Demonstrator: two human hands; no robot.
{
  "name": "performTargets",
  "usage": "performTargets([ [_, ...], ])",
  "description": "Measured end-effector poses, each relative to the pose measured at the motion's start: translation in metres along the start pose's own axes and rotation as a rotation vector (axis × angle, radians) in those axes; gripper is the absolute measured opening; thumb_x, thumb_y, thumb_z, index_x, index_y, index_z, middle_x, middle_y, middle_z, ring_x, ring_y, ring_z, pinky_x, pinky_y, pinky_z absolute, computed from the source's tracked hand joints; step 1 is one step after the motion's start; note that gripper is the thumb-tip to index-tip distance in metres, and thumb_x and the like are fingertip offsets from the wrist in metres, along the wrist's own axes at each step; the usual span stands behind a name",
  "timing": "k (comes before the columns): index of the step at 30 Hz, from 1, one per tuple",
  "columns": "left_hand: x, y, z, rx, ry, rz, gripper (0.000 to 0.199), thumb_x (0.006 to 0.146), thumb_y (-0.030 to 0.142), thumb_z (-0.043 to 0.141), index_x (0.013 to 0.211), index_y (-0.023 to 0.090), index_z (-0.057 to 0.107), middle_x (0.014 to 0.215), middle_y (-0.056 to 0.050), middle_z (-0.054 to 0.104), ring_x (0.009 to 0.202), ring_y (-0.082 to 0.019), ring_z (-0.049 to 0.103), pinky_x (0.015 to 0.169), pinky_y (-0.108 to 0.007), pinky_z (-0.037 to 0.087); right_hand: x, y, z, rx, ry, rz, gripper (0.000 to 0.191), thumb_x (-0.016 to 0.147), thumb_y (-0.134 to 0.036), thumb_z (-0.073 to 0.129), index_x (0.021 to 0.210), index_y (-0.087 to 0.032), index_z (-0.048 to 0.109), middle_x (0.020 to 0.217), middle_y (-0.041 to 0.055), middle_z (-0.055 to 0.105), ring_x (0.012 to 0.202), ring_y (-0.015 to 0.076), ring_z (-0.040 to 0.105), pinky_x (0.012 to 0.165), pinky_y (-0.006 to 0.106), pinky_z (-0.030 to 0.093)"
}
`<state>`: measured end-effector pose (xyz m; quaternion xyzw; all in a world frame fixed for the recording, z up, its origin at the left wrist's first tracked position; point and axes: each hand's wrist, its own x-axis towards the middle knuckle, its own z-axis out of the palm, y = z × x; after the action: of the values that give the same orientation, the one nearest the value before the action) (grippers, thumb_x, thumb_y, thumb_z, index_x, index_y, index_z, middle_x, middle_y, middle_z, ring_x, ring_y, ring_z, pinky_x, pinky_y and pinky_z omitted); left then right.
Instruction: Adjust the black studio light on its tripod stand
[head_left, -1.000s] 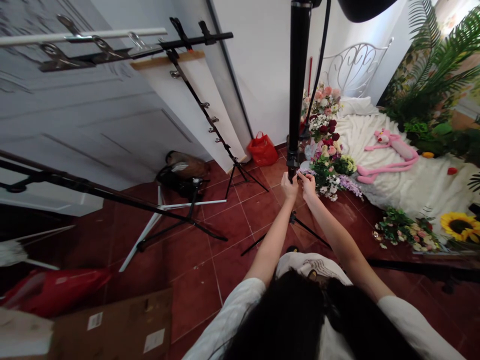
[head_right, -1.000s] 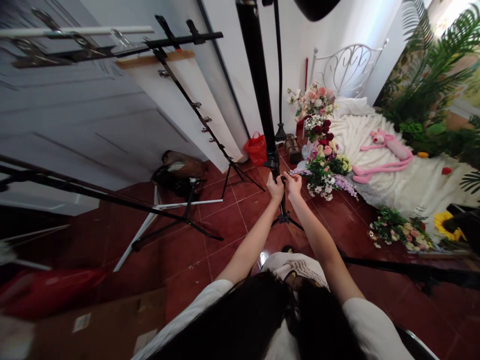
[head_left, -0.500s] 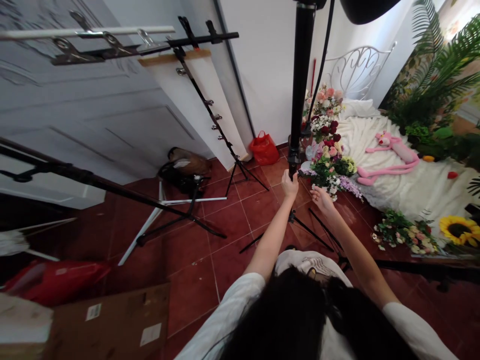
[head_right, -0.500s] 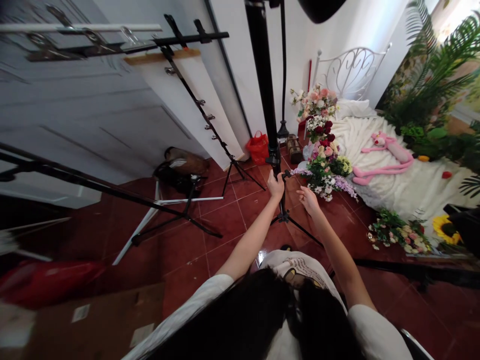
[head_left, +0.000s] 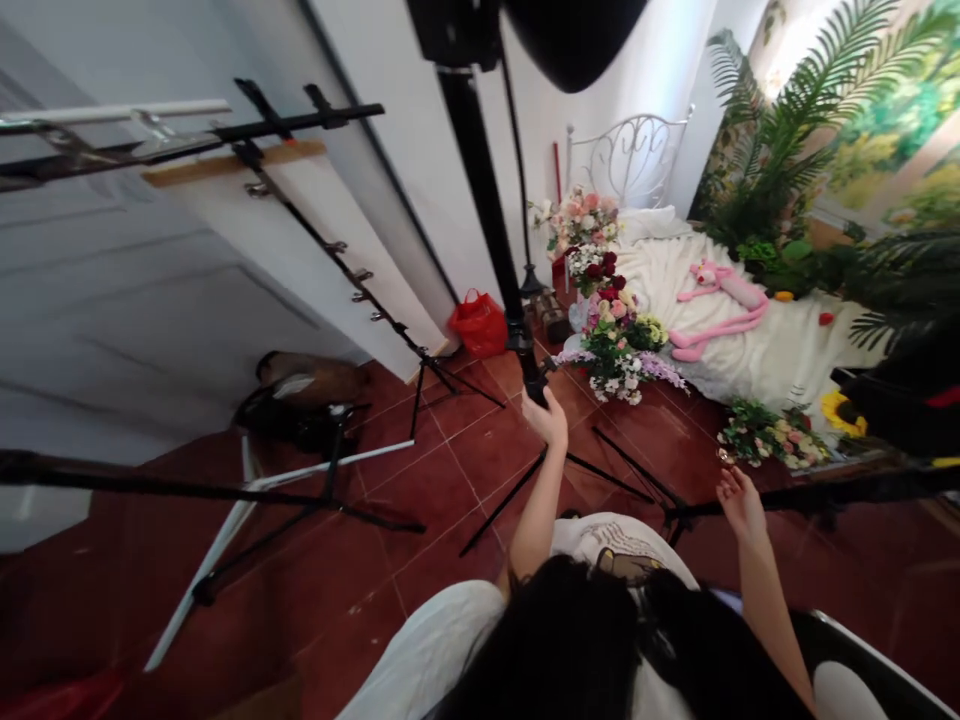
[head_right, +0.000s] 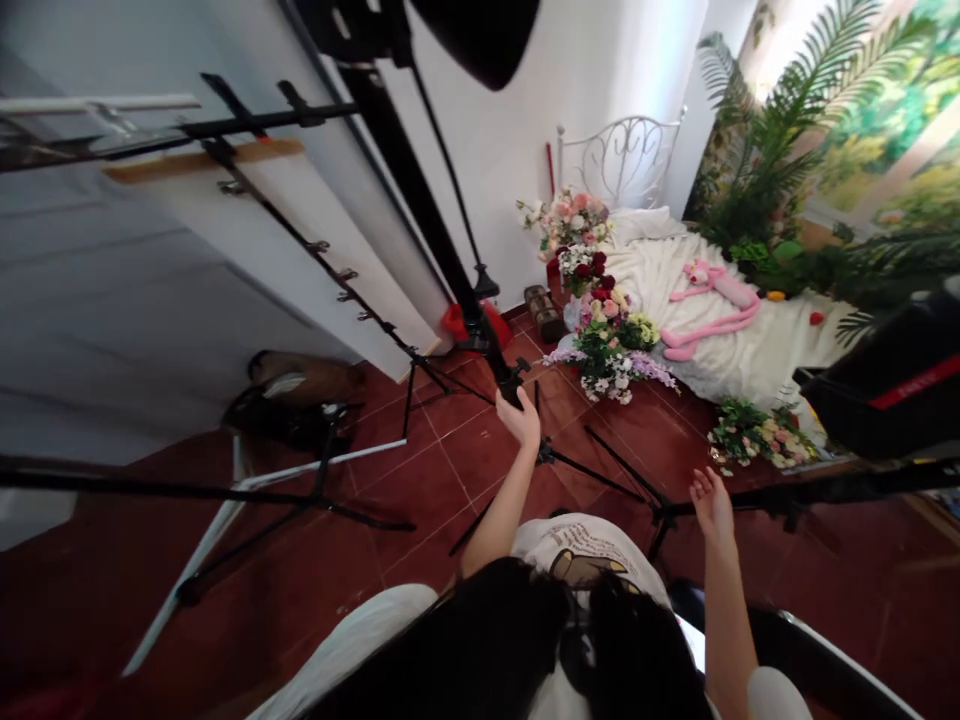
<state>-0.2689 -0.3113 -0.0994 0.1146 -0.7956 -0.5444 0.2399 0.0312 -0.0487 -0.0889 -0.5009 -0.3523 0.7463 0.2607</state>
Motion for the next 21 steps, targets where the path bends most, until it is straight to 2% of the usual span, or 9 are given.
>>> performTargets([
  [2, -0.020, -0.016, 0.004, 0.055, -0.045, -0.109, 0.049, 0.098, 0.036, 0.048, 0.139, 0.009, 0.048, 0.142, -0.030, 0.054, 0.129, -0.030, 0.061, 0.113, -0.047, 0.042, -0.007, -0.004, -0.022, 0.109, 0.102, -0.006, 0.009, 0.070, -0.024, 0.067, 0.076, -0.029, 0.063, 0.068, -0.0020, 0.070, 0.051, 0.0109, 0.061, 0.048, 0.022, 0.055],
  [4, -0.041, -0.028, 0.011, 0.085, -0.152, -0.262, 0.046, 0.095, 0.027, 0.051, 0.137, 0.007, 0.049, 0.145, -0.033, 0.050, 0.116, -0.028, 0.068, 0.108, -0.045, 0.048, -0.015, -0.008, -0.038, 0.212, 0.162, -0.020, 0.007, 0.071, -0.023, 0.065, 0.074, -0.028, 0.062, 0.068, -0.0021, 0.070, 0.051, 0.0100, 0.061, 0.050, 0.022, 0.055],
  [6, -0.062, -0.030, 0.023, 0.107, -0.348, -0.356, 0.042, 0.091, 0.021, 0.055, 0.131, 0.007, 0.052, 0.136, -0.031, 0.057, 0.105, -0.025, 0.072, 0.101, -0.041, 0.052, -0.025, -0.011, -0.049, 0.283, 0.197, -0.044, 0.006, 0.071, -0.022, 0.065, 0.074, -0.027, 0.063, 0.068, -0.0018, 0.070, 0.052, 0.0088, 0.061, 0.052, 0.020, 0.055],
  [8, -0.087, -0.021, 0.040, 0.091, -0.633, -0.350, 0.033, 0.090, 0.023, 0.059, 0.121, 0.011, 0.058, 0.116, -0.021, 0.069, 0.095, -0.022, 0.073, 0.094, -0.039, 0.055, -0.034, -0.013, -0.057, 0.311, 0.217, -0.075, 0.005, 0.071, -0.022, 0.066, 0.075, -0.025, 0.064, 0.068, -0.0012, 0.070, 0.052, 0.0080, 0.060, 0.052, 0.019, 0.054],
  [11, -0.139, 0.013, 0.064, -0.050, -1.119, -0.253, 0.023, 0.094, 0.036, 0.058, 0.105, 0.016, 0.062, 0.090, -0.008, 0.074, 0.077, -0.018, 0.073, 0.084, -0.037, 0.058, -0.047, -0.015, -0.062, 0.314, 0.231, -0.116, 0.007, 0.072, -0.025, 0.070, 0.077, -0.023, 0.064, 0.068, -0.0008, 0.070, 0.051, 0.0081, 0.060, 0.052, 0.019, 0.053],
  [13, -0.181, 0.046, 0.075, -0.179, -1.431, -0.135, 0.027, 0.095, 0.042, 0.056, 0.101, 0.017, 0.064, 0.087, -0.007, 0.074, 0.076, -0.017, 0.072, 0.085, -0.038, 0.058, -0.055, -0.016, -0.065, 0.324, 0.236, -0.115, 0.010, 0.072, -0.027, 0.072, 0.078, -0.023, 0.064, 0.068, -0.0006, 0.070, 0.052, 0.0088, 0.061, 0.052, 0.019, 0.053],
  [15, -0.224, 0.083, 0.082, -0.316, -1.703, 0.018, 0.031, 0.096, 0.046, 0.055, 0.104, 0.018, 0.067, 0.093, -0.008, 0.076, 0.087, -0.018, 0.072, 0.093, -0.039, 0.056, -0.062, -0.017, -0.067, 0.341, 0.242, -0.099, 0.011, 0.073, -0.028, 0.073, 0.079, -0.023, 0.064, 0.068, -0.0001, 0.071, 0.052, 0.0095, 0.061, 0.052, 0.020, 0.054],
  [18, -0.282, 0.138, 0.087, -0.581, -1.843, 0.231, 0.042, 0.095, 0.054, 0.055, 0.116, 0.019, 0.068, 0.120, -0.013, 0.072, 0.116, -0.022, 0.066, 0.111, -0.041, 0.047, -0.073, -0.019, -0.073, 0.374, 0.254, -0.114, 0.010, 0.074, -0.029, 0.072, 0.080, -0.023, 0.065, 0.068, 0.0001, 0.071, 0.053, 0.0097, 0.062, 0.053, 0.020, 0.053],
  [21, -0.323, 0.173, 0.092, -0.740, -1.922, 0.226, 0.060, 0.094, 0.068, 0.046, 0.116, 0.017, 0.068, 0.118, -0.014, 0.071, 0.116, -0.024, 0.064, 0.112, -0.042, 0.046, -0.084, -0.020, -0.082, 0.417, 0.282, -0.152, 0.009, 0.075, -0.027, 0.072, 0.080, -0.022, 0.067, 0.068, -0.0002, 0.072, 0.054, 0.0090, 0.061, 0.054, 0.019, 0.052],
])
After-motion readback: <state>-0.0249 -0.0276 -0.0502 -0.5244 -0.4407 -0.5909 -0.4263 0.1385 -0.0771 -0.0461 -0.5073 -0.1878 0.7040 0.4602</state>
